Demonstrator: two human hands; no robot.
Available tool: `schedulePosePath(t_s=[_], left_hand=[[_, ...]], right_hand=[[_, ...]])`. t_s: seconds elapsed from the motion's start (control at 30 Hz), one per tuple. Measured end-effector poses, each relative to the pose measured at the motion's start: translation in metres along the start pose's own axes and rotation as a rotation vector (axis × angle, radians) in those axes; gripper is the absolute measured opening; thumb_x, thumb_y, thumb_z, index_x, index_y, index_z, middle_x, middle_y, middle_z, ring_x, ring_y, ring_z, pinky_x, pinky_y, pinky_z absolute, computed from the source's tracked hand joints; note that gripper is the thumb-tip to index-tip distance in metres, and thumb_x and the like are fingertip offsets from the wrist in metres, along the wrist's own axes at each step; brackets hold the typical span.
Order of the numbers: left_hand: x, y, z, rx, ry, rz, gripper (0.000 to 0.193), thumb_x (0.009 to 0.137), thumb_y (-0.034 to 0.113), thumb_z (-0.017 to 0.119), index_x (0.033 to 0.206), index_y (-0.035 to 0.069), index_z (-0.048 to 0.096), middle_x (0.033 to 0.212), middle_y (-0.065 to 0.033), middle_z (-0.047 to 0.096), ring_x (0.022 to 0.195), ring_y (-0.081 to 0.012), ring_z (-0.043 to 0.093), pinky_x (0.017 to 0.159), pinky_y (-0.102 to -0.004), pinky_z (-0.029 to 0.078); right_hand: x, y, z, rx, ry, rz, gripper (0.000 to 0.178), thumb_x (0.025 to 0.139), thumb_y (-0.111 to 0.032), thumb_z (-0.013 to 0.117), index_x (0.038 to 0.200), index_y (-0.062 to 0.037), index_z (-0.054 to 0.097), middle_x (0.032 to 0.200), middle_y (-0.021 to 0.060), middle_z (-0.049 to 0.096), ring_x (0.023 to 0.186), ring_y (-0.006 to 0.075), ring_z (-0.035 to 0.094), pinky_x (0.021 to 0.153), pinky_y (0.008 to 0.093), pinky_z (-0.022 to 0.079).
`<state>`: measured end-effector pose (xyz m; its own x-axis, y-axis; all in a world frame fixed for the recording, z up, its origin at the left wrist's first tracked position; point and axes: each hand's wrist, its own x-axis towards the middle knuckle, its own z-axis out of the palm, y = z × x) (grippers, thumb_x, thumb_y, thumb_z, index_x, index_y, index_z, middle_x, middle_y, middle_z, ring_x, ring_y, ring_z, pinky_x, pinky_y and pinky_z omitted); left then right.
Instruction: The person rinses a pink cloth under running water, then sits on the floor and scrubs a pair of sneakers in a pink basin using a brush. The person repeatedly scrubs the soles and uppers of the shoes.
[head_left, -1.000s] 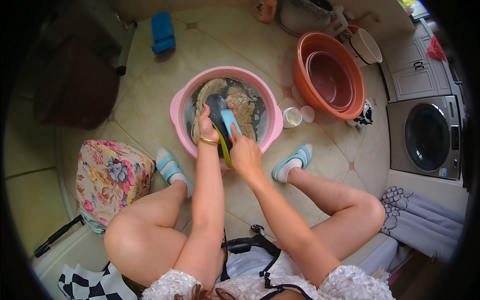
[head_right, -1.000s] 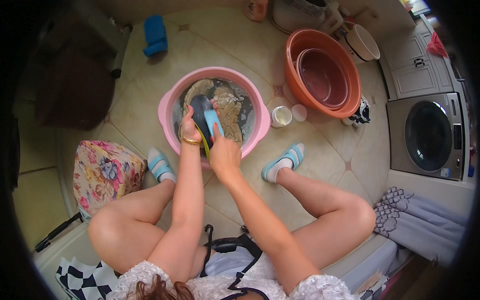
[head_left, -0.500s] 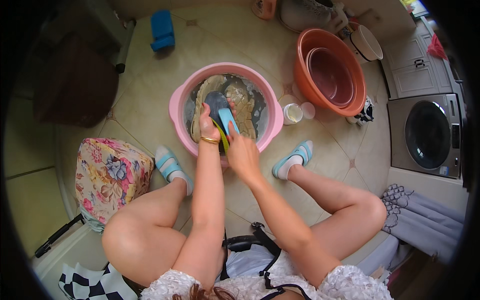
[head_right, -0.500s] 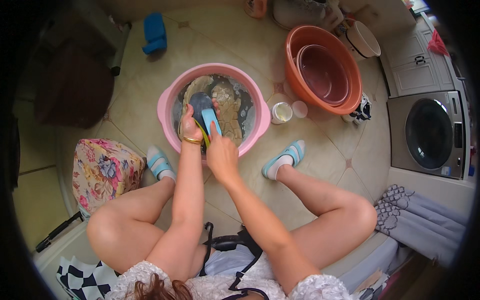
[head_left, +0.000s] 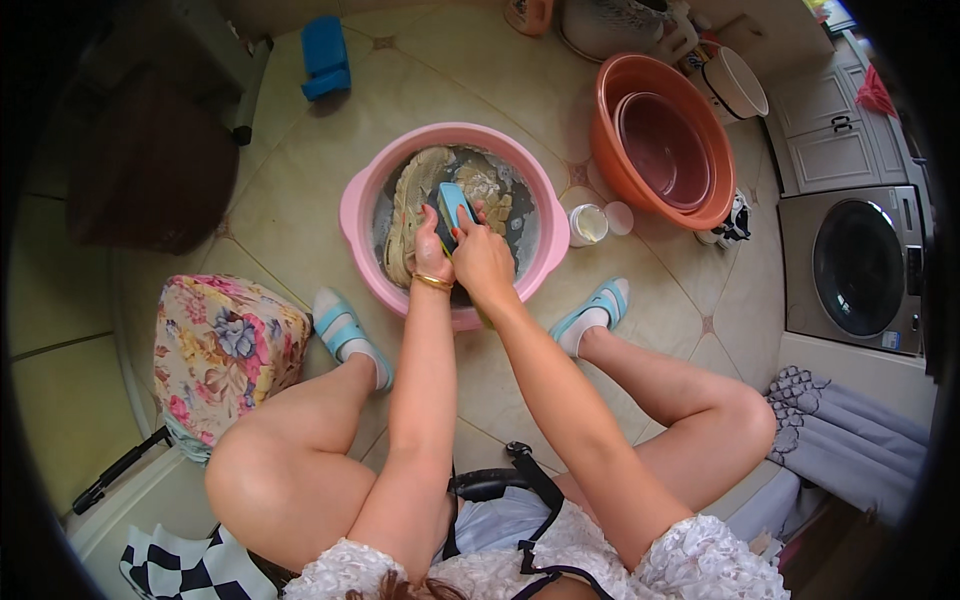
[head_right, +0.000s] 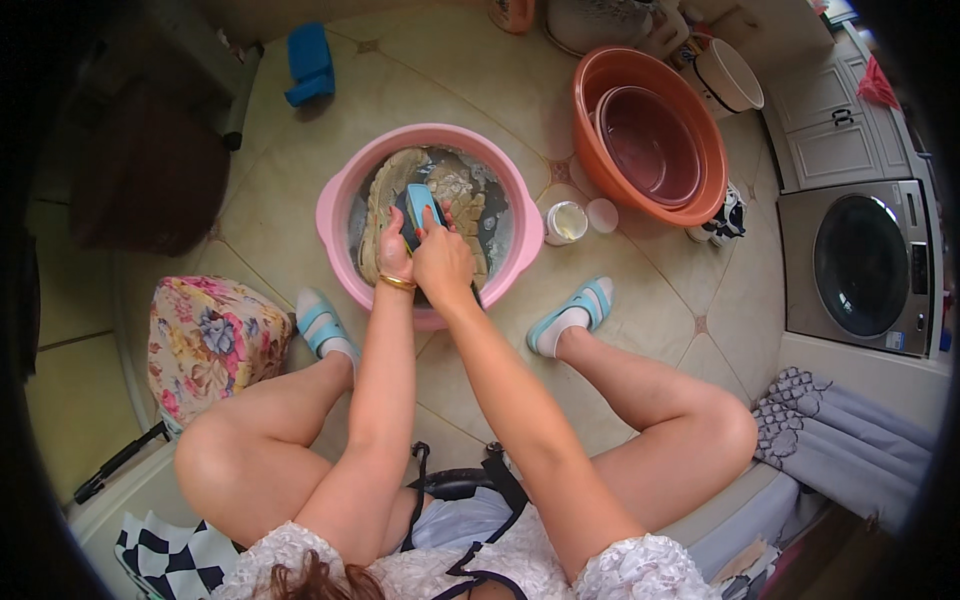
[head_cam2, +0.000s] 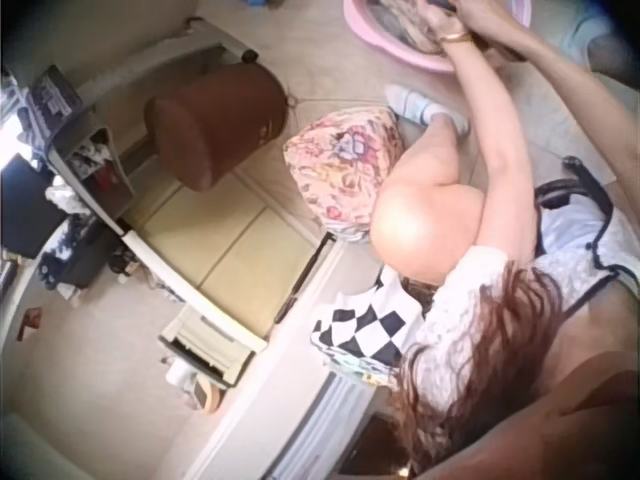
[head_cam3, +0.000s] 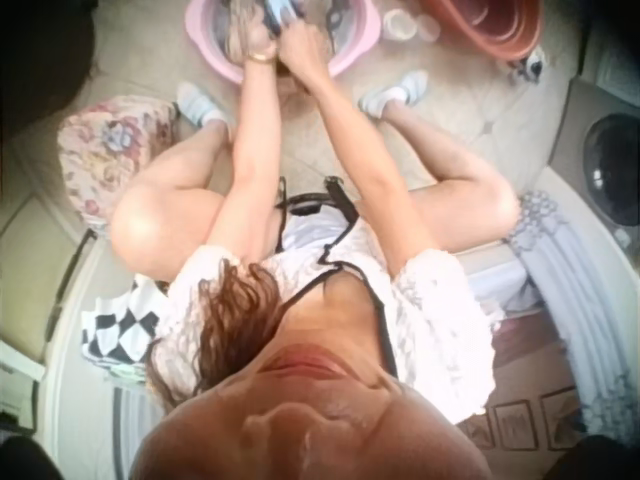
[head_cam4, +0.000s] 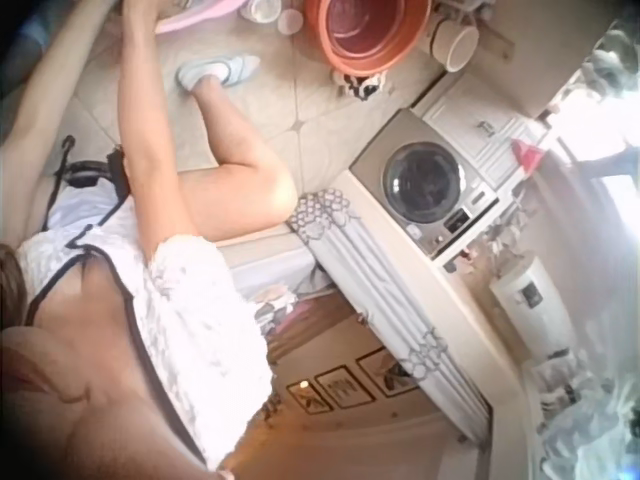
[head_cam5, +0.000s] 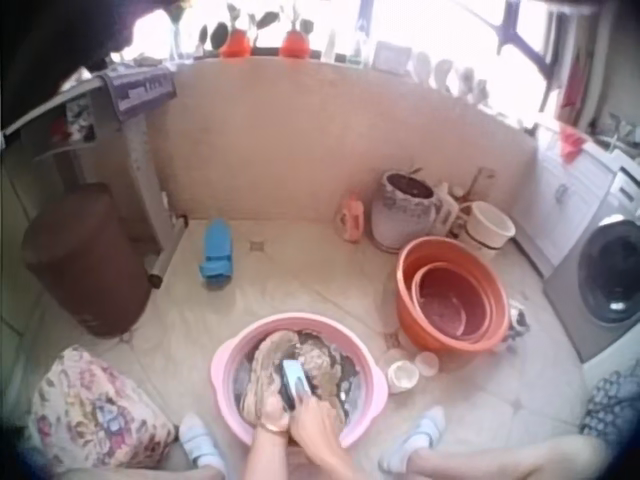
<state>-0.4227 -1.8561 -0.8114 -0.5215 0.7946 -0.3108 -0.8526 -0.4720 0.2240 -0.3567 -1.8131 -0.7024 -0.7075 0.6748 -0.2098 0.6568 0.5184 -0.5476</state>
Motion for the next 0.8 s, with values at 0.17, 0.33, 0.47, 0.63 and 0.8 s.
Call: schedulePosePath(t_s=[0.17,0.33,0.47,0.63,0.8], left_hand=[[-0.010,0.016,-0.010,-0.116,-0.112,-0.068,0.087,0.093,0.066,0.022,0.127,-0.011,0.045,0.107,-0.0198,0.060,0.093,-0.0303,0.058,0.085,-0.0436,0.049],[-0.010,0.002,0.002,0.048,-0.012,-0.053,0.098,0.087,0.075,0.017,0.125,-0.010,0.047,0.101,-0.0195,0.061,0.090,-0.0302,0.059,0.083,-0.0436,0.049],[-0.009,0.008,0.006,-0.096,-0.019,-0.108,0.103,0.083,0.080,0.016,0.120,-0.009,0.051,0.098,-0.0186,0.063,0.084,-0.0306,0.061,0.078,-0.0425,0.051],[-0.010,0.004,-0.008,-0.110,-0.076,-0.172,0.094,0.087,0.076,0.019,0.127,-0.004,0.046,0.109,-0.0206,0.060,0.089,-0.0317,0.060,0.081,-0.0426,0.050],[-0.007,0.001,0.005,-0.103,-0.034,-0.139,0.076,0.093,0.067,0.017,0.135,0.007,0.039,0.123,-0.0213,0.055,0.094,-0.0342,0.058,0.080,-0.0473,0.050]], right_hand=[[-0.057,-0.005,-0.017,0.010,-0.220,0.026,0.038,0.092,-0.020,0.053,0.130,-0.0199,0.057,0.087,0.0276,0.064,0.082,0.0447,0.063,0.073,0.0515,0.048],[-0.023,-0.004,-0.001,-0.049,-0.068,-0.084,0.041,0.092,-0.018,0.047,0.132,-0.0129,0.052,0.080,0.0236,0.066,0.076,0.0422,0.065,0.069,0.0537,0.049],[-0.035,0.003,-0.008,-0.040,-0.107,-0.126,0.039,0.091,-0.018,0.048,0.129,-0.0128,0.055,0.077,0.0248,0.065,0.074,0.0416,0.065,0.067,0.0534,0.049],[-0.042,-0.004,-0.008,-0.076,-0.100,-0.045,0.035,0.092,-0.021,0.051,0.126,-0.0188,0.060,0.078,0.0250,0.064,0.075,0.0421,0.064,0.069,0.0520,0.048],[-0.016,0.005,0.001,-0.083,-0.018,-0.094,0.036,0.092,-0.021,0.051,0.126,-0.0186,0.059,0.077,0.0250,0.064,0.073,0.0424,0.064,0.067,0.0514,0.050]])
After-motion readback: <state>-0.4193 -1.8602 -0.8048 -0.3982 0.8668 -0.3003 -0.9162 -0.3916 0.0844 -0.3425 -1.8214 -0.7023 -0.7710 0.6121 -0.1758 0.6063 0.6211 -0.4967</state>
